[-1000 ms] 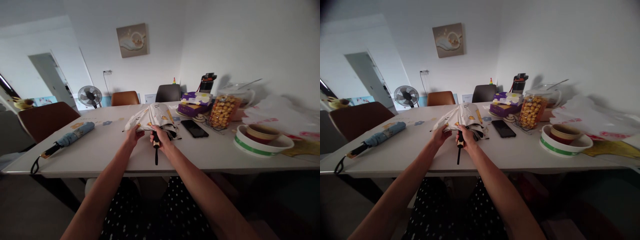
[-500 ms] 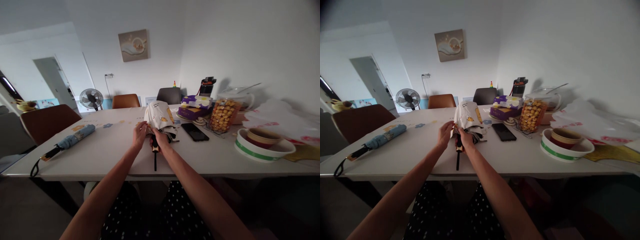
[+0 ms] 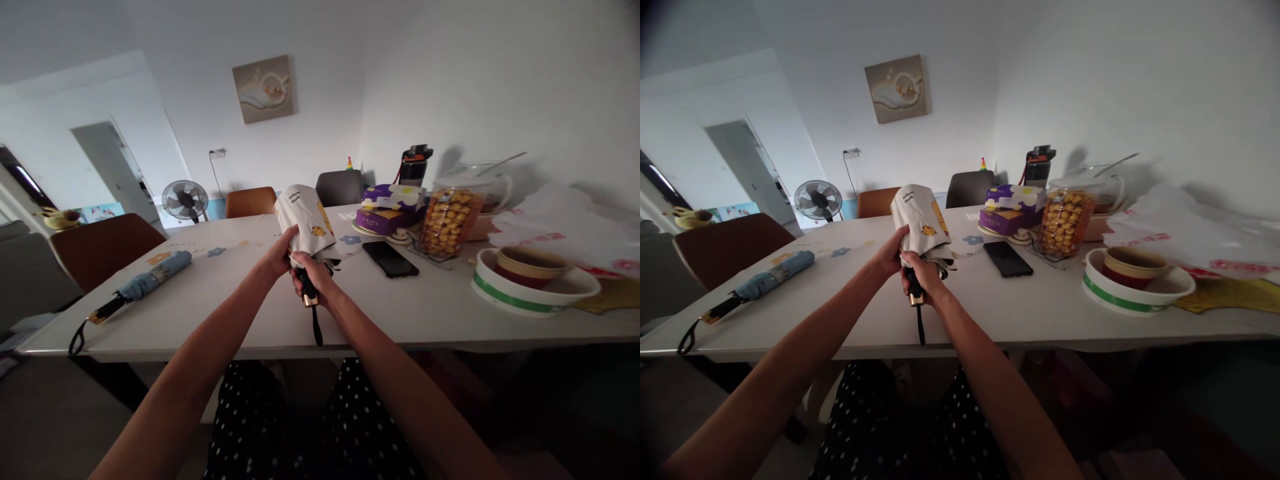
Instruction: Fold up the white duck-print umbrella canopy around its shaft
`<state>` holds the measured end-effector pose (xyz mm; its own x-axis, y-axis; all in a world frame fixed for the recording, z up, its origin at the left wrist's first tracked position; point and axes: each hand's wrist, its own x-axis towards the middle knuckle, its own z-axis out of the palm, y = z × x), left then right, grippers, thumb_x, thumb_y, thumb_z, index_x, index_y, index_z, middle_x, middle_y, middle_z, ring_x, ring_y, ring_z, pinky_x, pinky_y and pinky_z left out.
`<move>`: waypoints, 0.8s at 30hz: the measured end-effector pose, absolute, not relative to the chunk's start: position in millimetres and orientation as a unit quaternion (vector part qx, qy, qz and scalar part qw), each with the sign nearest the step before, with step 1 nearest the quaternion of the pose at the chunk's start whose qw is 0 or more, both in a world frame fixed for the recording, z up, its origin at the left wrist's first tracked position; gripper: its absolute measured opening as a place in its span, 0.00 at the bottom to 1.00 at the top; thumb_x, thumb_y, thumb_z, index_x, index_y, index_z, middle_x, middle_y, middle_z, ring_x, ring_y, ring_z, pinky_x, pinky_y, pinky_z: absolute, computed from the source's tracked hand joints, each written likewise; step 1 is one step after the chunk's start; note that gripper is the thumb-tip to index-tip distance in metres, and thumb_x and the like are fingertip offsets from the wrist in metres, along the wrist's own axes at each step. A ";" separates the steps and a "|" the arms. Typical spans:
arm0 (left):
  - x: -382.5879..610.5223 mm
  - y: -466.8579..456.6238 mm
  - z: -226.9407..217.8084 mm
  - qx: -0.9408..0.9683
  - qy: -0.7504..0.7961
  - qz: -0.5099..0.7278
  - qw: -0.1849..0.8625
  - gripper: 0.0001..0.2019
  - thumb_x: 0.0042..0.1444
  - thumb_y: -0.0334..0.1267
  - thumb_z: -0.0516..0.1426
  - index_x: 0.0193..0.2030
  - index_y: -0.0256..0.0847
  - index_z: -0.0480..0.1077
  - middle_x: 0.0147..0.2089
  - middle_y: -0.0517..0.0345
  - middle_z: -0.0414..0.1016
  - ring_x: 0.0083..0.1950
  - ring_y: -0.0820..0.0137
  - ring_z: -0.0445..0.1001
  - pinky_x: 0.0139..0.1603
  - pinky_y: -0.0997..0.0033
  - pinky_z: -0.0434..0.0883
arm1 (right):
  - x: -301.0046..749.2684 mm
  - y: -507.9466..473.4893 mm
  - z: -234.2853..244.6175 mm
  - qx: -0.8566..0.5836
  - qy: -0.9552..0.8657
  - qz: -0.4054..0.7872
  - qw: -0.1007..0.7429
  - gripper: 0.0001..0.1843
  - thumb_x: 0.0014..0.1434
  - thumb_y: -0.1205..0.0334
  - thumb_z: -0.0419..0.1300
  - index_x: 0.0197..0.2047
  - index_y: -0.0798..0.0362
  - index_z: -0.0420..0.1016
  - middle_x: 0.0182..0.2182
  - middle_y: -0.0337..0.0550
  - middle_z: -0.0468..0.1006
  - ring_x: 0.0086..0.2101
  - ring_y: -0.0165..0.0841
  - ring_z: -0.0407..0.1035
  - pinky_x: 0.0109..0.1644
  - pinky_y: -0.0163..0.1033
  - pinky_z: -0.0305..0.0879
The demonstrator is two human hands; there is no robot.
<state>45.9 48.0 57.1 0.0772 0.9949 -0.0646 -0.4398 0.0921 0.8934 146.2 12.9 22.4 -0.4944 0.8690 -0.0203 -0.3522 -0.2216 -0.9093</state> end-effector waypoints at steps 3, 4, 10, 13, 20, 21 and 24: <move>44.7 42.1 57.3 0.362 0.374 0.580 0.627 0.18 0.52 0.45 0.54 0.41 0.31 0.71 0.30 0.48 0.76 0.34 0.63 0.75 0.41 0.67 0.72 | 146.0 12.4 21.3 -0.251 -0.469 0.744 0.405 0.16 0.55 0.51 0.57 0.27 0.56 0.65 0.16 0.36 0.68 0.10 0.24 0.58 0.11 0.31 0.59; 44.3 40.9 56.5 0.360 0.384 0.590 0.612 0.17 0.51 0.45 0.54 0.40 0.31 0.71 0.29 0.49 0.76 0.32 0.64 0.75 0.38 0.67 0.72 | 145.5 12.7 20.4 -0.244 -0.472 0.742 0.408 0.16 0.55 0.51 0.57 0.28 0.56 0.65 0.17 0.36 0.68 0.11 0.25 0.59 0.11 0.32 0.60; 42.9 39.5 53.1 0.367 0.512 0.641 0.438 0.16 0.44 0.47 0.59 0.30 0.33 0.69 0.16 0.57 0.66 0.15 0.71 0.63 0.16 0.72 0.63 | 145.0 18.4 15.1 -0.225 -0.493 0.737 0.404 0.16 0.54 0.51 0.59 0.33 0.58 0.67 0.22 0.39 0.71 0.17 0.28 0.66 0.16 0.36 0.68; 44.4 39.4 54.1 0.372 0.543 0.666 0.350 0.13 0.42 0.44 0.60 0.27 0.34 0.69 0.17 0.59 0.65 0.16 0.73 0.63 0.16 0.74 0.61 | 146.2 20.1 14.0 -0.248 -0.503 0.724 0.402 0.15 0.51 0.54 0.62 0.30 0.58 0.68 0.22 0.39 0.70 0.16 0.27 0.64 0.13 0.33 0.64; 52.7 37.7 54.4 0.382 0.489 0.670 0.408 0.22 0.45 0.55 0.59 0.32 0.34 0.71 0.25 0.52 0.72 0.28 0.68 0.72 0.29 0.72 0.69 | 149.2 17.8 19.0 -0.229 -0.446 0.793 0.345 0.11 0.52 0.60 0.57 0.23 0.55 0.60 0.15 0.32 0.61 0.12 0.22 0.54 0.12 0.29 0.54; 53.5 39.2 51.7 0.365 0.465 0.671 0.447 0.25 0.47 0.59 0.55 0.34 0.34 0.71 0.28 0.50 0.73 0.31 0.66 0.73 0.31 0.71 0.70 | 149.9 18.3 19.4 -0.209 -0.438 0.804 0.343 0.11 0.52 0.60 0.56 0.24 0.54 0.59 0.15 0.32 0.60 0.12 0.22 0.53 0.12 0.29 0.54; 51.1 48.4 38.2 0.309 0.444 0.667 0.512 0.31 0.54 0.63 0.42 0.37 0.34 0.70 0.33 0.46 0.74 0.37 0.63 0.74 0.35 0.68 0.70 | 152.5 21.5 20.3 -0.156 -0.416 0.829 0.339 0.09 0.52 0.61 0.54 0.25 0.54 0.58 0.16 0.31 0.59 0.12 0.22 0.52 0.13 0.29 0.54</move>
<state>51.1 48.4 38.2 -0.2853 0.9575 -0.0417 -0.4083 -0.0821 0.9091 152.5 21.5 20.3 -0.7212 0.6923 0.0230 -0.4325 -0.4241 -0.7957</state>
